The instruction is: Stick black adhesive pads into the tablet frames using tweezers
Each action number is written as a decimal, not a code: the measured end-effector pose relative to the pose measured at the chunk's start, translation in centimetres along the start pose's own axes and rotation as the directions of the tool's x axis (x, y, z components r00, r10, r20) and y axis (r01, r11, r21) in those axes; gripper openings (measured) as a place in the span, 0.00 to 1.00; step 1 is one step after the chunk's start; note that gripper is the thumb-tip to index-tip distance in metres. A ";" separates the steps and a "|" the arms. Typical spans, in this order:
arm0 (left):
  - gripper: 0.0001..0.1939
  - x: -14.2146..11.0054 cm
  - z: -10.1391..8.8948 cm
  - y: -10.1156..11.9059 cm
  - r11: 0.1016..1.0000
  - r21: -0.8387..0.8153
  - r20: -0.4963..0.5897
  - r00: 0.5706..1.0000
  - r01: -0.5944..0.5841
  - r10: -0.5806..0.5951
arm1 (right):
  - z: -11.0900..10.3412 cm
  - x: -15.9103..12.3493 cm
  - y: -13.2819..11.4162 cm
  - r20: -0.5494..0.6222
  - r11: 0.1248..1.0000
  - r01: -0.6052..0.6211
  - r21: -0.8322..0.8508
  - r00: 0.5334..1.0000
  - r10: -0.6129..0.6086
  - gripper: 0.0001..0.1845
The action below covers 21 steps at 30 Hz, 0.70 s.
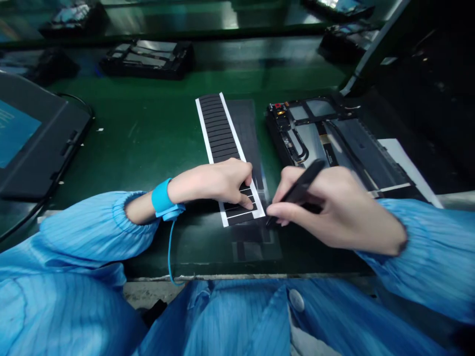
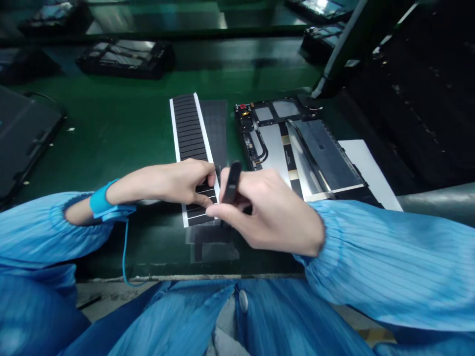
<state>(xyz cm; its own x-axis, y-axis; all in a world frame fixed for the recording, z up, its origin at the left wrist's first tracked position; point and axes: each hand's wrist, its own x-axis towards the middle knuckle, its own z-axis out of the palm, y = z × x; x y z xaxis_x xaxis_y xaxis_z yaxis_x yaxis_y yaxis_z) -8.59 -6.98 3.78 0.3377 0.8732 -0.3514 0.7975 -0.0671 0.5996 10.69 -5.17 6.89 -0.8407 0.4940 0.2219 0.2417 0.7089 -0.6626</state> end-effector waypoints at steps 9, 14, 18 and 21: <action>0.09 1.9 1.6 0.8 0.890 0.119 -0.537 0.726 -0.439 0.430 | -1.5 0.0 3.8 -0.580 0.957 -0.155 0.245 0.768 0.273 0.15; 0.17 2.9 2.8 0.2 0.791 0.146 -0.550 0.616 -0.594 0.564 | -1.0 0.0 4.3 -0.573 0.964 -0.171 0.206 0.777 0.260 0.15; 0.19 3.0 2.9 0.1 0.766 0.138 -0.510 0.618 -0.627 0.598 | -1.2 0.0 4.3 -0.549 0.961 -0.186 0.207 0.790 0.271 0.15; 0.20 2.9 2.9 0.1 0.756 0.142 -0.492 0.618 -0.639 0.614 | -1.2 0.1 4.5 -0.533 0.965 -0.174 0.197 0.807 0.255 0.16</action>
<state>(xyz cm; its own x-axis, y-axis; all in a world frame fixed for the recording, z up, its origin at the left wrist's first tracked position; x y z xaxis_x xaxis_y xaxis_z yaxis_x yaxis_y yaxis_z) -6.07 -5.90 0.72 0.4523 0.7355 0.5045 0.4586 -0.6769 0.5757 12.32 -1.35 4.81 -0.3587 0.8474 0.3916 0.2839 0.4986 -0.8190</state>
